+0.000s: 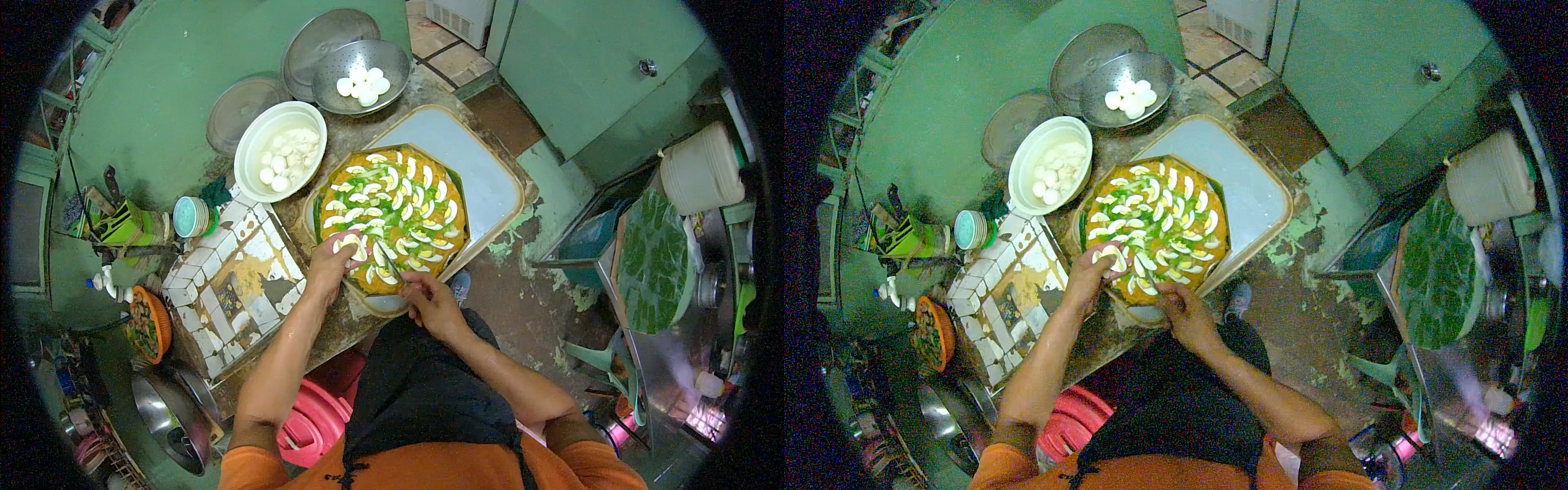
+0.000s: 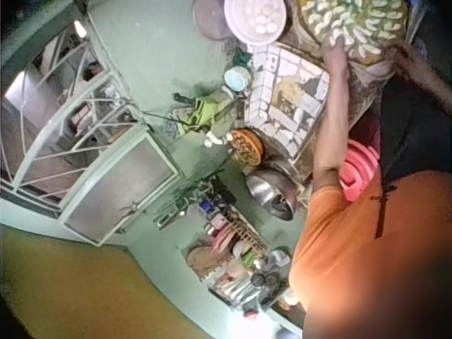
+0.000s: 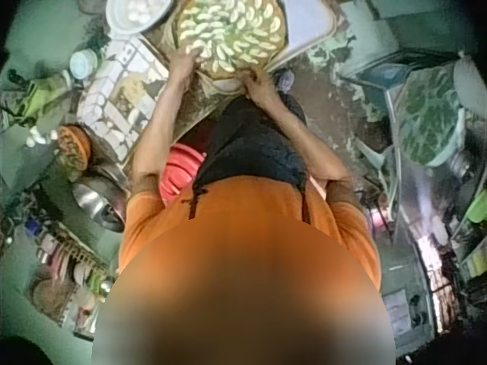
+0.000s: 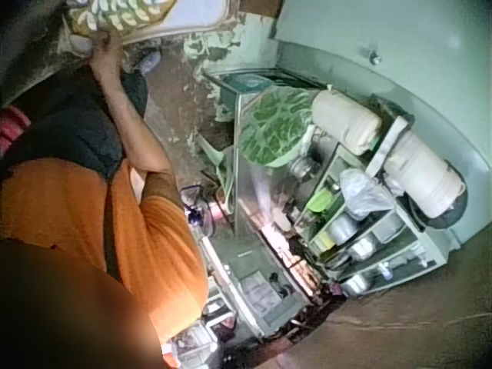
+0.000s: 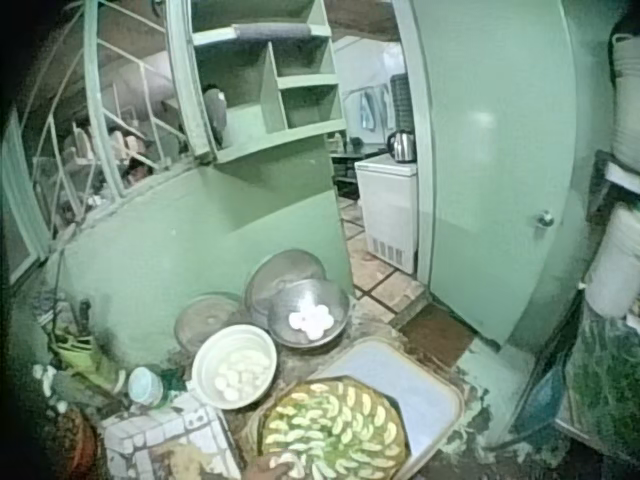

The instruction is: The person blanches green vegetables in boiling water, then places them on a large yellow food base. They wash their hands and proceed to cut and arrange white oval pieces in a decorative pattern on top of the yellow base. The finished tray is handed to another person.

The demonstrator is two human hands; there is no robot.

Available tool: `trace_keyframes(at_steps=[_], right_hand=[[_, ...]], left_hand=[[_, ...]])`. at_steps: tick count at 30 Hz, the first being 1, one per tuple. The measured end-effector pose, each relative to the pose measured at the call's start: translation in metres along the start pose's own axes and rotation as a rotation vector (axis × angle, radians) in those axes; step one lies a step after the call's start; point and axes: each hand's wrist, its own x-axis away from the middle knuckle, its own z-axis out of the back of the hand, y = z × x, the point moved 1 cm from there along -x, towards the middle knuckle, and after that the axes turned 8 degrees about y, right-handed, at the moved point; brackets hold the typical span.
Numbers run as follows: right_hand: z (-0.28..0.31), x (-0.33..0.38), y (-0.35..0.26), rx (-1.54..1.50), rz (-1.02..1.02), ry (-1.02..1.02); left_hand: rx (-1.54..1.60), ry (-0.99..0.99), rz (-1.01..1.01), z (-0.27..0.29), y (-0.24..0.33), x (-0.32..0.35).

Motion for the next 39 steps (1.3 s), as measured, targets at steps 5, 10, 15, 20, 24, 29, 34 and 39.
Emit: trace_keyframes(at_steps=[5,10,15,20,24,29,34,39], right_hand=[[0.011,-0.003,0.0,0.062,0.029,0.054],[0.0,-0.007,-0.002,0.204,0.175,0.044],[0.001,-0.015,-0.003,0.315,0.324,0.046],[0.006,-0.029,-0.006,0.429,0.407,0.092],[-0.005,-0.058,-0.019,0.328,0.219,0.048],[-0.012,-0.083,-0.042,-0.039,-0.142,-0.064],[-0.009,-0.088,-0.05,0.25,0.174,-0.133],[0.013,-0.121,-0.061,0.511,0.469,0.041]], left_hand=[[0.013,0.026,-0.035,-0.001,0.006,0.003],[0.353,0.016,0.067,-0.016,-0.002,0.008],[0.522,0.048,0.129,-0.028,-0.017,0.005],[0.536,-0.007,0.197,-0.02,-0.014,-0.002],[0.559,0.048,0.177,-0.016,-0.001,-0.024],[0.449,0.1,0.17,-0.015,0.015,-0.05],[0.529,0.071,0.167,-0.019,0.03,-0.057],[0.688,0.024,0.193,-0.035,0.039,-0.079]])
